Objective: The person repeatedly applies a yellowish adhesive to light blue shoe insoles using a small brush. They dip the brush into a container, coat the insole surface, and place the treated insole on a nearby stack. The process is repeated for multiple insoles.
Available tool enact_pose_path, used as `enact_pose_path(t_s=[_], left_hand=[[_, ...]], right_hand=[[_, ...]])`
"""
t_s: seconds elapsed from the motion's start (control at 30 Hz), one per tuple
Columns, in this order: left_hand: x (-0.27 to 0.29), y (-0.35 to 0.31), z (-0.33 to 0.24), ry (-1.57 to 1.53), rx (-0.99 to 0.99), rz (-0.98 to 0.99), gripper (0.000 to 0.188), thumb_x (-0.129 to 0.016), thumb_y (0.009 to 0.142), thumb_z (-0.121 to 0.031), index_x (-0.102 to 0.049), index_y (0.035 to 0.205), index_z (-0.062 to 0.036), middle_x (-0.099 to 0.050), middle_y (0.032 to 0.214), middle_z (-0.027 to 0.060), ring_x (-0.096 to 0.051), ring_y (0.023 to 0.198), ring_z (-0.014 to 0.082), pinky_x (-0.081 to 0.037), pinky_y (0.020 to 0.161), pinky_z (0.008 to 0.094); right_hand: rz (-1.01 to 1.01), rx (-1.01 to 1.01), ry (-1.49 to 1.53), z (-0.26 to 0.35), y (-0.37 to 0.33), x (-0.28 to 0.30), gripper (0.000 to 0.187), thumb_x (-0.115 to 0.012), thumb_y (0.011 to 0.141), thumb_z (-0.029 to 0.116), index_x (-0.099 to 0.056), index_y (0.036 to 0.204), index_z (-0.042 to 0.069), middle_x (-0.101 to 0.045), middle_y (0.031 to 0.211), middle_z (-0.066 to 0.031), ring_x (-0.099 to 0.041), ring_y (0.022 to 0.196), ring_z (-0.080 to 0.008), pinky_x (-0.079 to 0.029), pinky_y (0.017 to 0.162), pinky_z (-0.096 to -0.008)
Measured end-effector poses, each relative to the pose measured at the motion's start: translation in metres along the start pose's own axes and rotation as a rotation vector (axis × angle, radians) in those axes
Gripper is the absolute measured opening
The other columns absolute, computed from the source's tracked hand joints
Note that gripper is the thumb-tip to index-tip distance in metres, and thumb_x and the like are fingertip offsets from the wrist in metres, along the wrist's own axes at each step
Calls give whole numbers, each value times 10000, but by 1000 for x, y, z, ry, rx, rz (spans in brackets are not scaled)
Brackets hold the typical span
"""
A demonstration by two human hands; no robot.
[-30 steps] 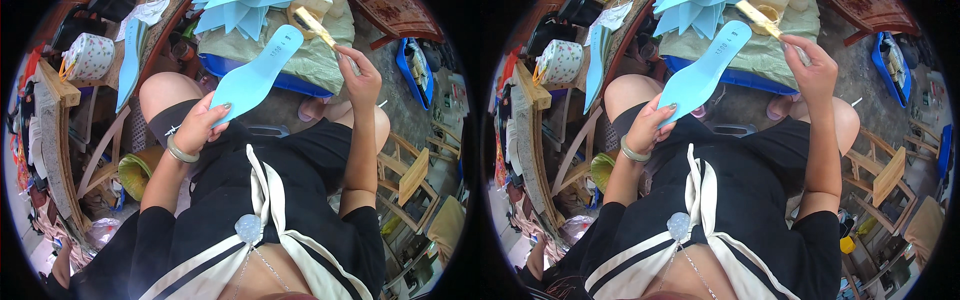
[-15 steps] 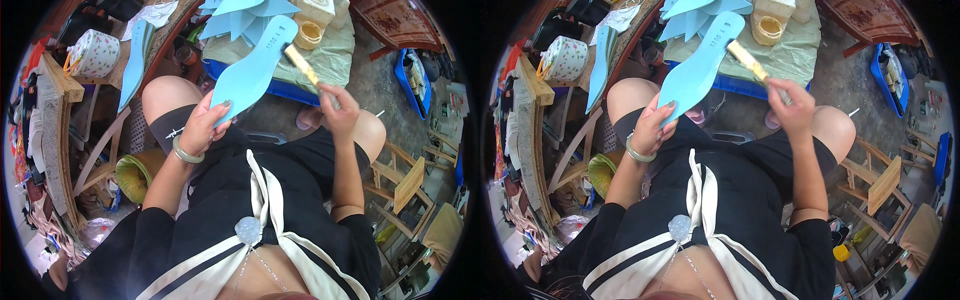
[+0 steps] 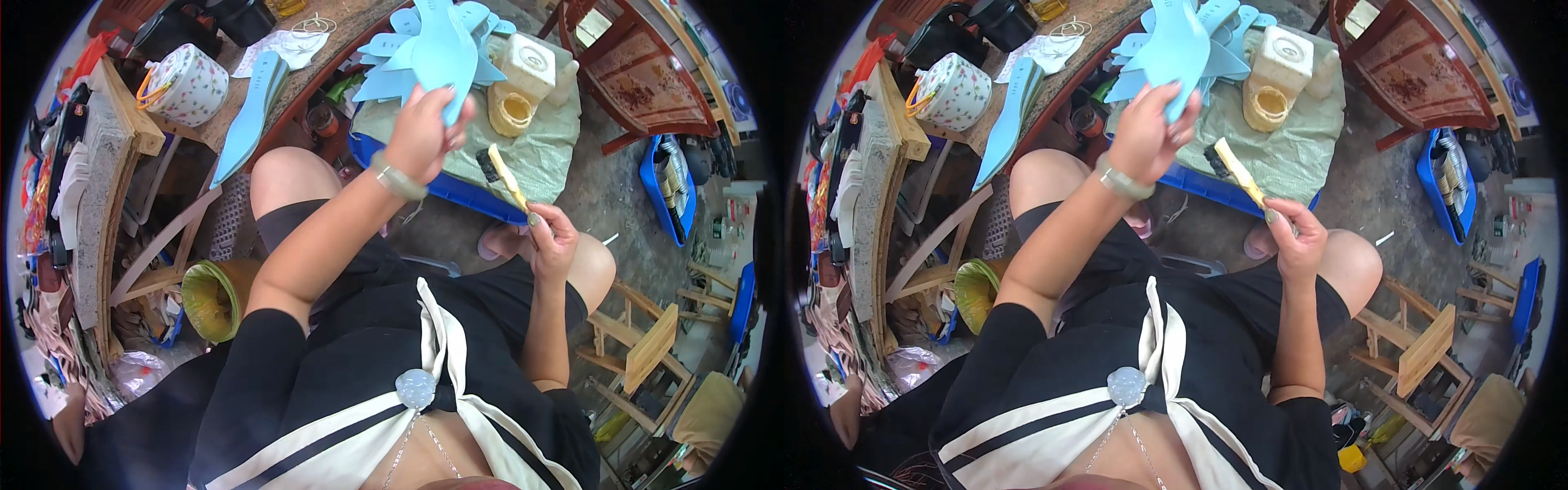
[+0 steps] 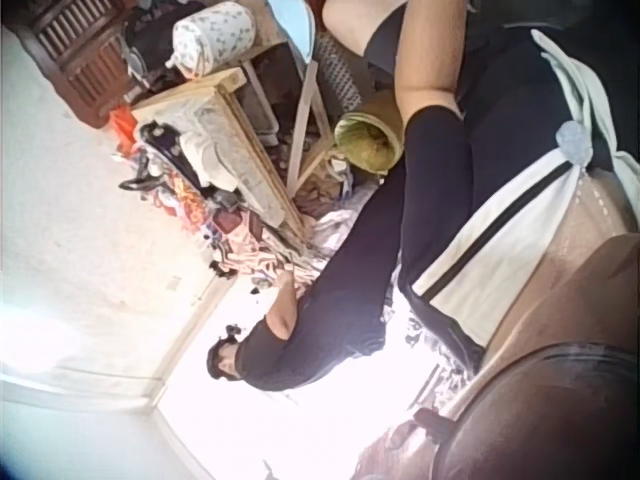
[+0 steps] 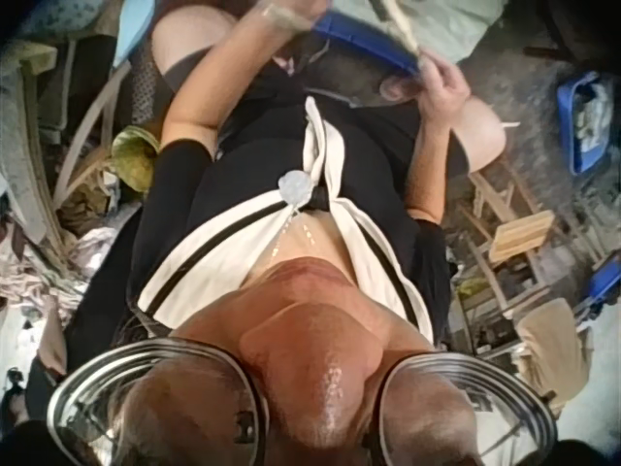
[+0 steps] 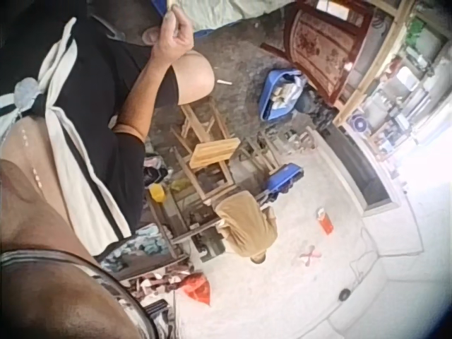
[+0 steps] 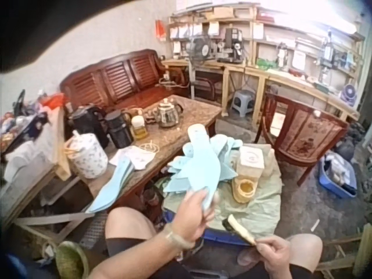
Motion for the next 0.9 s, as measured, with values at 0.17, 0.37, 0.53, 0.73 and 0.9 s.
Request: enact_pose_path(t_s=[0.17, 0.37, 0.53, 0.73, 0.9], left_hand=[[-38, 78, 14, -263, -83, -58, 105, -446, 984, -171, -440, 1055, -95, -598, 958, 80, -441, 567, 77, -410, 490, 227], [-56, 114, 44, -400, -96, -272, 192, -441, 995, -207, -325, 1133, -139, -596, 1013, 47, -512, 608, 105, -516, 534, 262], [-55, 111, 50, -389, -50, -153, 167, -473, 981, -173, -450, 1067, -31, -594, 990, 88, -592, 684, 155, -567, 651, 318], [-16, 12, 13, 317, -98, 105, 294, -542, 928, -136, -496, 1197, -26, -606, 1041, 111, -614, 754, 141, -535, 693, 286], [116, -63, -121, 1814, -842, -449, 489, -697, 790, -202, -522, 1210, -23, -532, 1205, 191, -485, 1146, 335, -382, 996, 408]], right_hand=[[-25, -1, 15, -3, -4, 12, 177, -629, 844, -2, -671, 1014, -30, -645, 924, -41, -555, 816, -69, -408, 756, -195], [-69, 41, 70, 2, -6, 22, 177, -632, 855, 23, -654, 1023, -26, -620, 862, -15, -426, 582, -3, -279, 511, -146], [-106, 55, 38, 1, -1, 28, 197, -614, 869, 32, -635, 1053, -35, -587, 779, 0, -386, 524, 0, -250, 462, -152], [-215, 85, 54, -6, 11, 53, 223, -571, 900, 68, -601, 1079, -60, -492, 646, 30, -353, 493, -9, -250, 428, -161], [-247, -60, -177, 1, 38, 77, 210, -589, 893, 68, -648, 1071, -29, -612, 787, -6, -447, 568, -9, -327, 504, -158]])
Point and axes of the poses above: each hand's wrist, its own y-axis towards the middle knuckle, its own x-axis out of the back of the hand, z = x × y, the point moved 5 cm from there along y, towards the middle knuckle
